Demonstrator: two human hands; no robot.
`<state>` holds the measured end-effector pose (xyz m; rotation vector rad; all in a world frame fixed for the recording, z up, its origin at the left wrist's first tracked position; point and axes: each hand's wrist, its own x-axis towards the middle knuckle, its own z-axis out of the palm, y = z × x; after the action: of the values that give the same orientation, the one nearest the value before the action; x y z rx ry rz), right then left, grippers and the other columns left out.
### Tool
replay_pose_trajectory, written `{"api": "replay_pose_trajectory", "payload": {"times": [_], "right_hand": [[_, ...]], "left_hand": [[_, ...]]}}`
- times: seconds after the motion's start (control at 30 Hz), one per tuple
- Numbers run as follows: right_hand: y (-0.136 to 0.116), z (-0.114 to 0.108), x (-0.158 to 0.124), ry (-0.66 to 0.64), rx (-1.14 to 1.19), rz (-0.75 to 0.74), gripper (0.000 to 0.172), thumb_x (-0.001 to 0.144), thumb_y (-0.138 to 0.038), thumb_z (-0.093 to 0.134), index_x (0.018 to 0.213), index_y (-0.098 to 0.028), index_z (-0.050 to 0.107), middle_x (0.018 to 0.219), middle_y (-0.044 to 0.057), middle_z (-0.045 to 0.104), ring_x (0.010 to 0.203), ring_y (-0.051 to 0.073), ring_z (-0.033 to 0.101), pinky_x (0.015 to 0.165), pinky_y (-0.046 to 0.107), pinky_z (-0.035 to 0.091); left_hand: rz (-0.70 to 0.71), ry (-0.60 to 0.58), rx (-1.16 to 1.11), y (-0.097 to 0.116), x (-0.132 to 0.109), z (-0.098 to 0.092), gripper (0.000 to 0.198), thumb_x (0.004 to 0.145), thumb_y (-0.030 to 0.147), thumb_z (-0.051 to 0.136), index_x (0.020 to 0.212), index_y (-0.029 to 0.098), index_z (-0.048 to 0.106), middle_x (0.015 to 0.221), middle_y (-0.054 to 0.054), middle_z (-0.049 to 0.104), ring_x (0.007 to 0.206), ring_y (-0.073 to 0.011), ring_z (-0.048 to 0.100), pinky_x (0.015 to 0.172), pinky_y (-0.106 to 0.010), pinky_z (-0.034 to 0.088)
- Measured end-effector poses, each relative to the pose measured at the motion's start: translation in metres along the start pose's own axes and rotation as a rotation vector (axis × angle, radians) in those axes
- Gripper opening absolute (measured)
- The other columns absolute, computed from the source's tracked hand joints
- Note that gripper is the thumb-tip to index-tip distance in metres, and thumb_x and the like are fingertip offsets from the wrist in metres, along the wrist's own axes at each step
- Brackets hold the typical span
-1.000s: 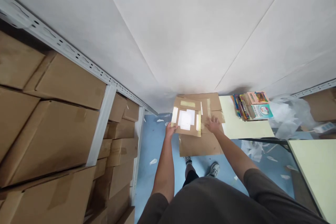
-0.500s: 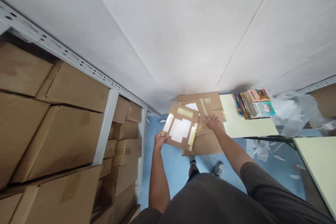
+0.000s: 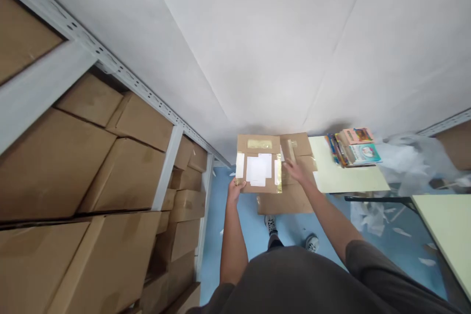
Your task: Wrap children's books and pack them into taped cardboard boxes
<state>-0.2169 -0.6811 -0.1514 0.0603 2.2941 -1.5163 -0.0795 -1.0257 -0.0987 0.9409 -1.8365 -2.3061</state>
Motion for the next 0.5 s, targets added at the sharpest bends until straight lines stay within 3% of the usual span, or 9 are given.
{"api": "replay_pose_trajectory", "payload": {"times": [0.07,0.17,0.33,0.5], "right_hand": [[-0.013,-0.001,-0.017,-0.041,0.355,0.03,0.068,0.083,-0.057,0.077,0.146,-0.036,0.064,0.137,0.008,0.074,0.128,0.036,0.066,0.102,0.052,0.057],[-0.02,-0.016,-0.038,0.007,0.621,0.062,0.071,0.069,-0.045,0.089,0.135,-0.034,0.067,0.118,0.005,0.079,0.105,0.03,0.075,0.085,0.041,0.061],[-0.013,-0.072,-0.067,0.083,0.737,0.037,0.06,0.061,-0.039,0.091,0.115,-0.028,0.069,0.106,0.003,0.078,0.093,0.025,0.074,0.074,0.032,0.057],[-0.003,-0.136,-0.103,0.153,0.761,0.005,0.062,0.061,-0.039,0.091,0.118,-0.028,0.068,0.102,0.003,0.078,0.09,0.024,0.072,0.071,0.03,0.053]], "left_hand": [[-0.005,-0.052,-0.023,-0.008,0.001,0.024,0.068,0.047,0.041,0.102,0.106,0.019,0.074,0.099,-0.008,0.082,0.094,-0.0268,0.078,0.093,-0.042,0.06],[0.002,-0.132,-0.032,-0.014,0.001,0.049,0.073,0.05,0.044,0.103,0.112,0.019,0.073,0.105,-0.01,0.081,0.097,-0.0274,0.078,0.095,-0.043,0.06],[-0.013,-0.261,-0.013,-0.016,-0.006,0.09,0.085,0.063,0.042,0.095,0.14,0.023,0.064,0.124,-0.011,0.078,0.109,-0.0267,0.076,0.098,-0.041,0.059],[-0.02,-0.408,0.111,-0.013,-0.017,0.144,0.082,0.065,0.028,0.083,0.145,0.025,0.062,0.131,-0.009,0.075,0.115,-0.0257,0.073,0.099,-0.038,0.057]]}}
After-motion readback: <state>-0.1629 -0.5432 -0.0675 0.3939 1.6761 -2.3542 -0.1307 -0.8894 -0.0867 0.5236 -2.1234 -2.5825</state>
